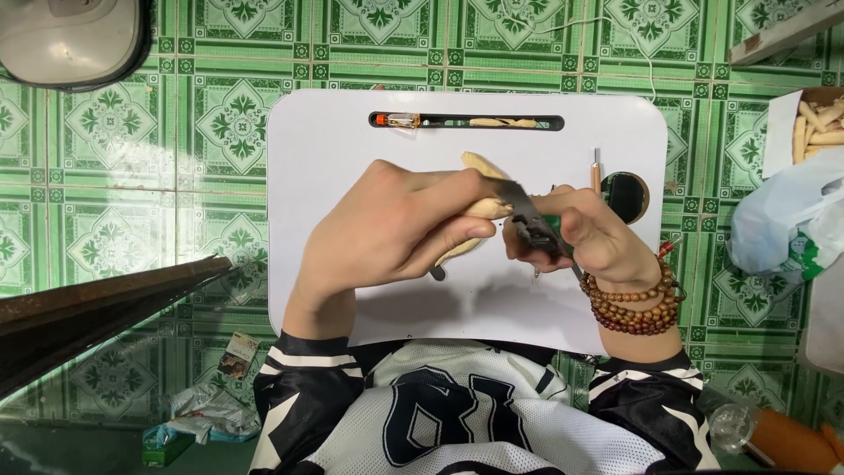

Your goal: Carving and shaping a small wooden object using a craft knife and other hand tools on a small portable desk.

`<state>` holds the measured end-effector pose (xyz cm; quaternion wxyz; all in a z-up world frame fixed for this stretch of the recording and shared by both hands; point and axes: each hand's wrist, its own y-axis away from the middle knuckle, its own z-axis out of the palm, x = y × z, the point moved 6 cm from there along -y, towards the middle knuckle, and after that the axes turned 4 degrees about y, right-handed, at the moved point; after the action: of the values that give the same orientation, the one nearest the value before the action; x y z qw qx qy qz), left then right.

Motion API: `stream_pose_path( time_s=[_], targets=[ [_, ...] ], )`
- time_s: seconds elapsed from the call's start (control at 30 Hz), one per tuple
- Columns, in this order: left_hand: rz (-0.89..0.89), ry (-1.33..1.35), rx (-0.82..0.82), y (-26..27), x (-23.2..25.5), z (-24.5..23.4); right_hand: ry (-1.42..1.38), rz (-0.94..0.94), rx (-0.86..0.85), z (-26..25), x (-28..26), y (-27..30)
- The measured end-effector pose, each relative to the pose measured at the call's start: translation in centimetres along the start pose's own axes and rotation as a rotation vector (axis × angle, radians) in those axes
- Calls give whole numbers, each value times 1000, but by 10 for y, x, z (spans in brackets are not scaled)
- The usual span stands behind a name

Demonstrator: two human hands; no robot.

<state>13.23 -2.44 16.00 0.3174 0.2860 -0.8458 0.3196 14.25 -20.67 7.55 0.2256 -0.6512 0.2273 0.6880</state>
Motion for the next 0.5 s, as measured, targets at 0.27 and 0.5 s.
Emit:
stream_pose_path(
  time_s=[0.27, 0.5],
  targets=[
    [-32, 70, 2, -4, -1, 8, -87, 2, 44, -5, 5, 6],
    [-80, -4, 17, -2, -4, 5, -84, 31, 53, -3, 3, 4]
  ],
)
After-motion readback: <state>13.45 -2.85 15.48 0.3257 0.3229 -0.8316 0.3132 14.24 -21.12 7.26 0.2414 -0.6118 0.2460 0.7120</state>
